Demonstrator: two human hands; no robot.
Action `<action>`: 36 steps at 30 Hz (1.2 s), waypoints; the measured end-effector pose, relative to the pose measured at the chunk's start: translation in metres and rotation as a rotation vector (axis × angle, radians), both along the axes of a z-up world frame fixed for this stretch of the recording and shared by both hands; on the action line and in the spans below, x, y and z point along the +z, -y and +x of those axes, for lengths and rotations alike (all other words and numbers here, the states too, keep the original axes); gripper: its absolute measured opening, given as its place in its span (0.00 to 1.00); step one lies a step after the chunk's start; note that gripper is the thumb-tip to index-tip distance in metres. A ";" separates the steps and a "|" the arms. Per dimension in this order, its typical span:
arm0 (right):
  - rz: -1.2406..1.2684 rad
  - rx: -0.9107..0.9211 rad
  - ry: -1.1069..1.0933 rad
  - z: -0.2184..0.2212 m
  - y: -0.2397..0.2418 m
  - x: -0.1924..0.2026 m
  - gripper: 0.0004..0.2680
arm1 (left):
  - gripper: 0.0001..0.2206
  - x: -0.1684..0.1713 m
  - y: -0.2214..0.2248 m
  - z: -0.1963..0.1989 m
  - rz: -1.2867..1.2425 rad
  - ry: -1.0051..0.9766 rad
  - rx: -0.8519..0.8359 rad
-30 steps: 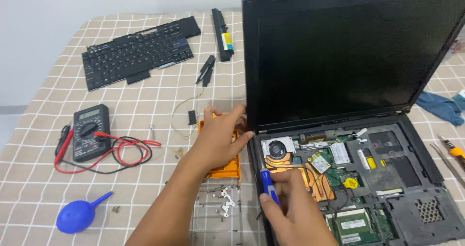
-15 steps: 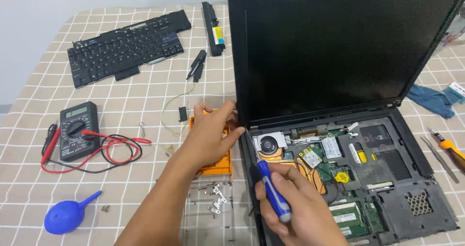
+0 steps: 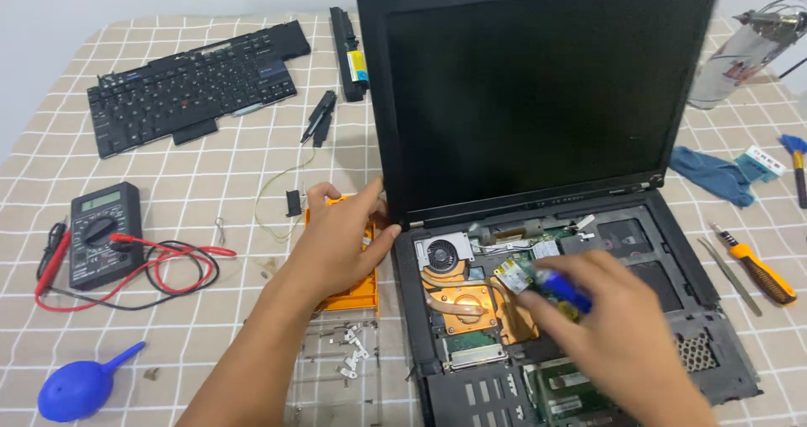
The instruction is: Disassembling a laptop by removing internal screws and components using a screwdriver
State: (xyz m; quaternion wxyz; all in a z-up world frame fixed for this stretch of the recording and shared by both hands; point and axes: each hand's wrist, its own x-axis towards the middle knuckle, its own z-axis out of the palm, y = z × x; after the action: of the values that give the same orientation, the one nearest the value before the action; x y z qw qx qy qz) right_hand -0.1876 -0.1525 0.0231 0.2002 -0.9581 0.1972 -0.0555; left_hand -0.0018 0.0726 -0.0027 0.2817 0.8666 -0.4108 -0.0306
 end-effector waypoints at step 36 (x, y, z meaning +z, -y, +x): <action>0.071 0.236 -0.176 0.031 0.042 0.003 0.07 | 0.65 0.022 -0.004 -0.009 0.123 -0.252 0.058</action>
State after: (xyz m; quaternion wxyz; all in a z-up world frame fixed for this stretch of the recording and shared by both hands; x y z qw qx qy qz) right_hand -0.1568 -0.1941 0.0262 0.2210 -0.9681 0.1016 0.0597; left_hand -0.0108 0.0763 0.0195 0.2780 0.8830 -0.3444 -0.1562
